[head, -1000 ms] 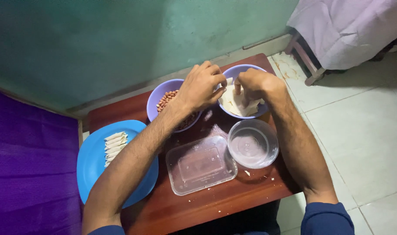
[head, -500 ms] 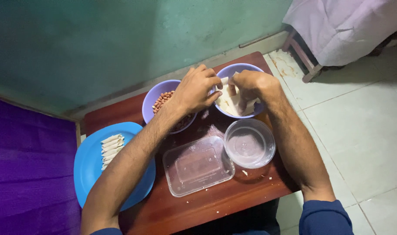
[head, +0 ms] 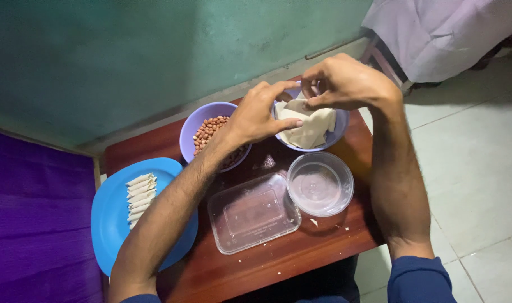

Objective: The person sits at a table and wraps peanuts in square sheets of dough. They place peanuts onto a sheet, fold it into a small packet, and place the finished item on a blue plate.

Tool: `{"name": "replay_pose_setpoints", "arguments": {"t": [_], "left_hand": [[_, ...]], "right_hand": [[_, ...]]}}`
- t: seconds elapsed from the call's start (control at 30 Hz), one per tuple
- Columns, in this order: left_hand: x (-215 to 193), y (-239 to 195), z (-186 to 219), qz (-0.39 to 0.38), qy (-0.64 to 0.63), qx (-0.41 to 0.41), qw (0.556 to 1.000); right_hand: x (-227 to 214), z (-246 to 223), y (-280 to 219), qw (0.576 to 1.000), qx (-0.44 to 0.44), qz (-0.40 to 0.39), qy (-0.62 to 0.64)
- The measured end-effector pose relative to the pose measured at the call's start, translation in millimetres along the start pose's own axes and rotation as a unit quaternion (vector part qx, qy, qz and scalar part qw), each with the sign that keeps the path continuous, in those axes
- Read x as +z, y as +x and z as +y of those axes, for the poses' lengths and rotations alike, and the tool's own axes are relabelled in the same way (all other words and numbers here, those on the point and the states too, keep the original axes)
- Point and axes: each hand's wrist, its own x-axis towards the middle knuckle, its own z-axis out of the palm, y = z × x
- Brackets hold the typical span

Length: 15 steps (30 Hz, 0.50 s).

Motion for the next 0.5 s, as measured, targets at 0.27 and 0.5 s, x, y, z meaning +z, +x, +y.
{"name": "replay_pose_setpoints", "arguments": {"t": [0.27, 0.5], "left_hand": [[-10.8, 3.6, 25.5, 0.035, -0.111, -0.1, 0.988], [-24.1, -1.5, 35.8, 0.036, -0.176, -0.119, 0.976]], "right_hand": [[-6.2, 3.0, -4.3, 0.996, -0.051, 0.032, 0.061], [-8.1, 6.1, -2.4, 1.0, 0.002, -0.026, -0.001]]}}
